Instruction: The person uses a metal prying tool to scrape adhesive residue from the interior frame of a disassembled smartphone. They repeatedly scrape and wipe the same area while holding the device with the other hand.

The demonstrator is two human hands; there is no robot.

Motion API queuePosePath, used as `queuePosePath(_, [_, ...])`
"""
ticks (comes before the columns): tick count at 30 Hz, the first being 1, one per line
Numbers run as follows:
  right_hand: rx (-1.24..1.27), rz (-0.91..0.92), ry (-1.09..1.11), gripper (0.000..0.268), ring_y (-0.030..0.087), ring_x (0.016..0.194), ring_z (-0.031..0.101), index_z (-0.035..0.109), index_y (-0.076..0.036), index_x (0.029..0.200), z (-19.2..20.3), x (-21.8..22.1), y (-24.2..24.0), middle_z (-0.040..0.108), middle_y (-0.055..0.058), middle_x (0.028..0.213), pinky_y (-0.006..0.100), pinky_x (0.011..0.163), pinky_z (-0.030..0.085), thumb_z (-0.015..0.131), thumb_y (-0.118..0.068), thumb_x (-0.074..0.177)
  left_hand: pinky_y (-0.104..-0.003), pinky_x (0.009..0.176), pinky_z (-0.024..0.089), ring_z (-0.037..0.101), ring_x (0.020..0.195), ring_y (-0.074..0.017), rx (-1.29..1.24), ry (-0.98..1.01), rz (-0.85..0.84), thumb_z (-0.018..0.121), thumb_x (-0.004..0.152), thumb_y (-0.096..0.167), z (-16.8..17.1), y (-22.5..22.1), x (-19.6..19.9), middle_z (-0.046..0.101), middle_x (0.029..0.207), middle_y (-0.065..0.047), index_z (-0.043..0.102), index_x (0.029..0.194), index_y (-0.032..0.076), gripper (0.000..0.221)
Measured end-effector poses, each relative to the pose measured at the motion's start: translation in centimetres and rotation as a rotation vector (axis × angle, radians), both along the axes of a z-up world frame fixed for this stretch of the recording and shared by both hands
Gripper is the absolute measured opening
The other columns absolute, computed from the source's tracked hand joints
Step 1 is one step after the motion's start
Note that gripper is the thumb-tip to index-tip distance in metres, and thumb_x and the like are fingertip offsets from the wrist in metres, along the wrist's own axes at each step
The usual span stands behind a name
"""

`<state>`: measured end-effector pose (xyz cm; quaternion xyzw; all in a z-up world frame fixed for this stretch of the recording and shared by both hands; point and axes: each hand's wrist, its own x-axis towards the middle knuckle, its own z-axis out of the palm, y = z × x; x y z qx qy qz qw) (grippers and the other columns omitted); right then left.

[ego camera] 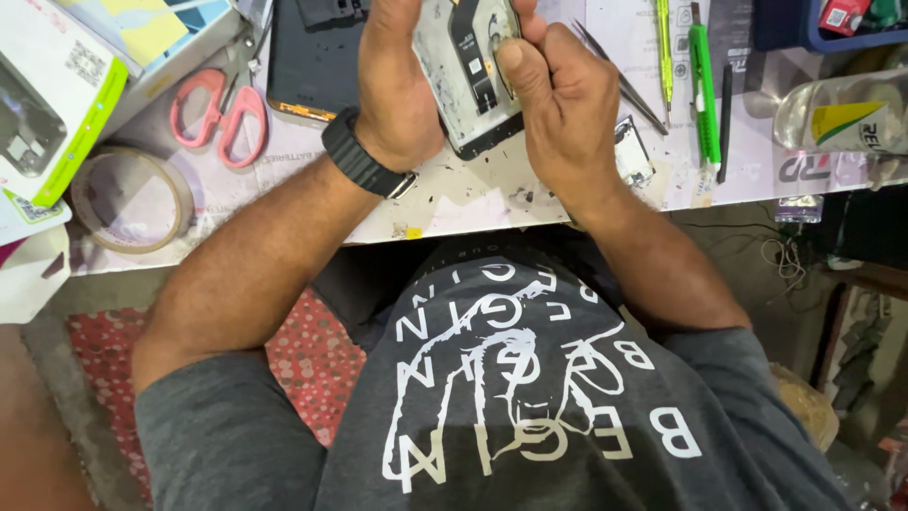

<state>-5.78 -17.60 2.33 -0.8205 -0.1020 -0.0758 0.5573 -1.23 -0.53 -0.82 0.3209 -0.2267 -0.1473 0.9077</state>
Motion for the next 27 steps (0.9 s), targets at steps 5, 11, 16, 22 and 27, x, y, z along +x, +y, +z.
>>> queuePosePath(5, [-0.028, -0.008, 0.019, 0.037, 0.005, 0.068, 0.041, 0.068, 0.003, 0.098, 0.0, 0.8, 0.0, 0.052, -0.004, 0.075, 0.025, 0.059, 0.035, 0.068, -0.030, 0.114, -0.038, 0.094, 0.059, 0.071, 0.104, -0.0233, 0.037, 0.030, 0.107, 0.044, 0.112, 0.062, 0.3, -0.2, -0.7, 0.069, 0.114, -0.016, 0.062, 0.123, -0.003, 0.069])
queuePosePath(11, [0.458, 0.146, 0.360, 0.022, 0.004, 0.080, 0.051, 0.068, 0.001, 0.106, 1.1, 0.7, -0.2, 0.064, -0.005, 0.089, 0.022, 0.075, 0.044, 0.069, -0.022, 0.104, -0.040, 0.093, 0.061, 0.073, 0.102, -0.0253, -0.045, 0.182, 0.086, 0.047, 0.109, 0.060, -0.4, -0.9, -0.5, 0.072, 0.112, -0.018, 0.064, 0.122, -0.004, 0.067])
queuePosePath(16, [0.528, 0.114, 0.249, 0.022, 0.004, 0.087, 0.052, 0.064, 0.000, 0.107, -0.3, 0.0, 0.2, 0.064, -0.004, 0.096, 0.022, 0.081, 0.046, 0.069, -0.022, 0.110, -0.040, 0.097, 0.060, 0.072, 0.105, -0.0238, -0.030, 0.182, 0.097, 0.047, 0.108, 0.059, -0.2, -0.8, -0.8, 0.071, 0.113, -0.017, 0.063, 0.124, -0.004, 0.067])
queuePosePath(22, [0.191, -0.085, 0.065, 0.040, 0.003, 0.074, 0.044, 0.063, -0.001, 0.089, -0.9, 0.5, 1.0, 0.056, -0.006, 0.080, 0.023, 0.064, 0.037, 0.069, -0.034, 0.110, -0.035, 0.095, 0.058, 0.071, 0.101, -0.0213, 0.017, 0.070, 0.168, 0.042, 0.116, 0.054, 0.9, -0.6, -1.1, 0.072, 0.110, -0.015, 0.066, 0.121, -0.005, 0.064])
queuePosePath(27, [0.076, -0.080, 0.020, 0.045, 0.004, 0.069, 0.042, 0.064, -0.001, 0.085, 0.0, 1.8, 1.3, 0.051, -0.008, 0.071, 0.025, 0.059, 0.034, 0.071, -0.038, 0.109, -0.034, 0.094, 0.056, 0.070, 0.103, -0.0212, 0.095, 0.048, 0.232, 0.043, 0.118, 0.050, 0.8, 0.1, -1.5, 0.070, 0.113, -0.015, 0.062, 0.124, -0.005, 0.058])
